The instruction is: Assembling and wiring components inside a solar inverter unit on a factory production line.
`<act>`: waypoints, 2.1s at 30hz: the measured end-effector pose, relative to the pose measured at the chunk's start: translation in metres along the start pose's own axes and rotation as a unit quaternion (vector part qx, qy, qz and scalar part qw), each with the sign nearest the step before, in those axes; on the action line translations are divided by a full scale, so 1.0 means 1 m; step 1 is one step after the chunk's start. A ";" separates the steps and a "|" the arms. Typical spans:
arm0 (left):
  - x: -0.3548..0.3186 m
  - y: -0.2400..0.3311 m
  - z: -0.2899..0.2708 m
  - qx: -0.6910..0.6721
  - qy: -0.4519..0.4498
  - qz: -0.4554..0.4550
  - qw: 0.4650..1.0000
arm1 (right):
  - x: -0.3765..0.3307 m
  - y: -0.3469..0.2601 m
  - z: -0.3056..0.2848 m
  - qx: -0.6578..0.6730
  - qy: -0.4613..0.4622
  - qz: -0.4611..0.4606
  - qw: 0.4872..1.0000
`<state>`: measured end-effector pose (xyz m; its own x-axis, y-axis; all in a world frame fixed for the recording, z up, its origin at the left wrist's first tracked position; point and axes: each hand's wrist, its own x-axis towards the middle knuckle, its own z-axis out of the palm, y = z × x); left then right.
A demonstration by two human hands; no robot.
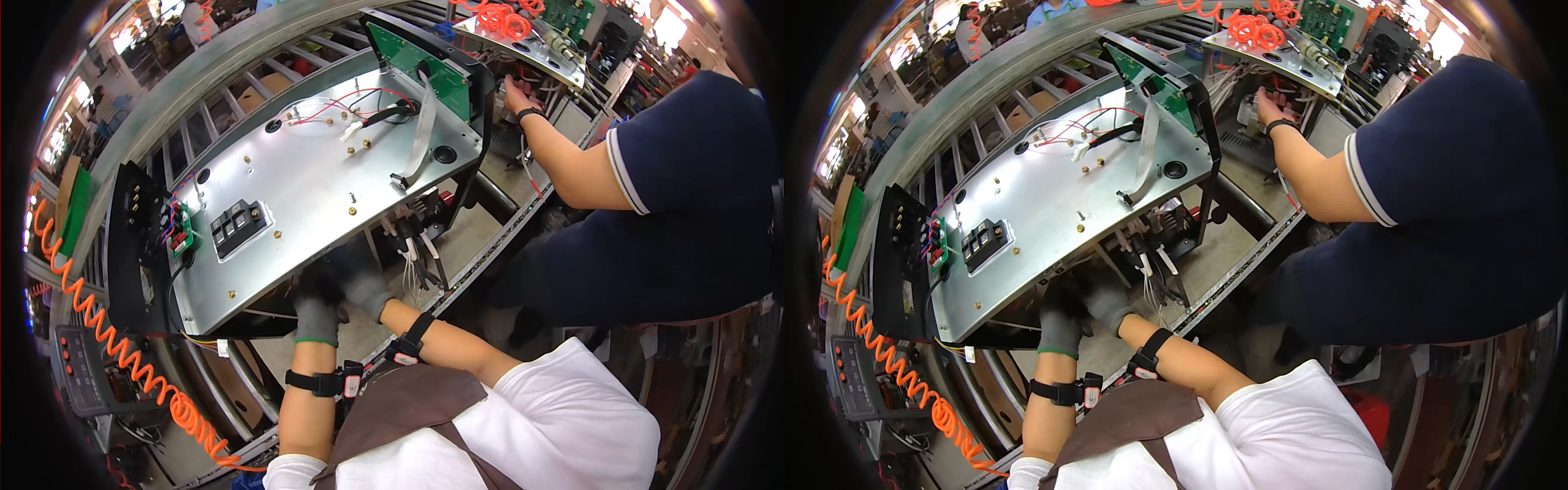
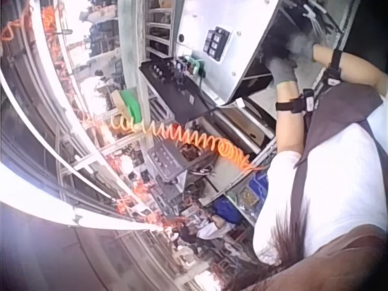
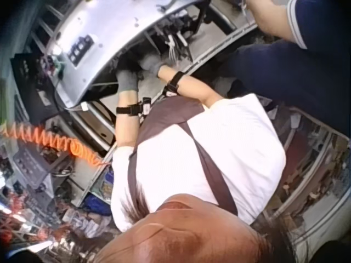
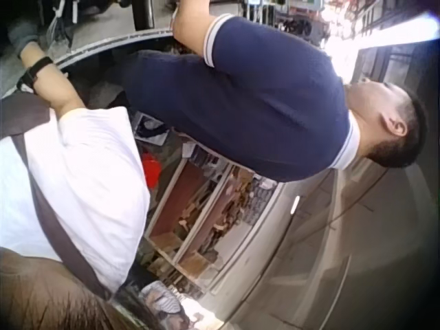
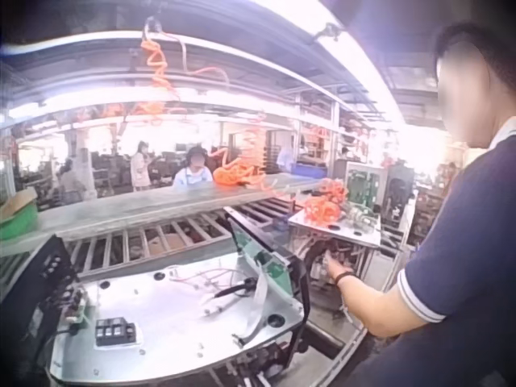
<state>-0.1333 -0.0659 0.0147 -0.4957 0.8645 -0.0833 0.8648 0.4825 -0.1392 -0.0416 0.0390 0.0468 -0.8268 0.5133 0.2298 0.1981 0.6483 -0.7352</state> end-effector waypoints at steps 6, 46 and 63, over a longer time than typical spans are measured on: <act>0.003 0.031 -0.029 -0.100 -0.033 -0.107 0.989 | 0.003 0.006 -0.002 0.022 -0.077 0.017 0.997; -0.007 0.054 -0.050 -0.721 0.229 -0.272 0.595 | -0.014 -0.013 -0.038 0.037 -0.036 -0.015 0.999; -0.005 0.095 -0.106 -0.765 0.240 -0.429 0.416 | 0.002 0.136 -0.163 0.287 0.117 0.143 0.940</act>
<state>-0.0404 -0.0093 0.1060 -0.9192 0.0332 -0.3923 -0.3927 -0.1497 0.9074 0.0693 0.2200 0.0515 -0.6306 0.7742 0.0551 0.0226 0.0893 -0.9957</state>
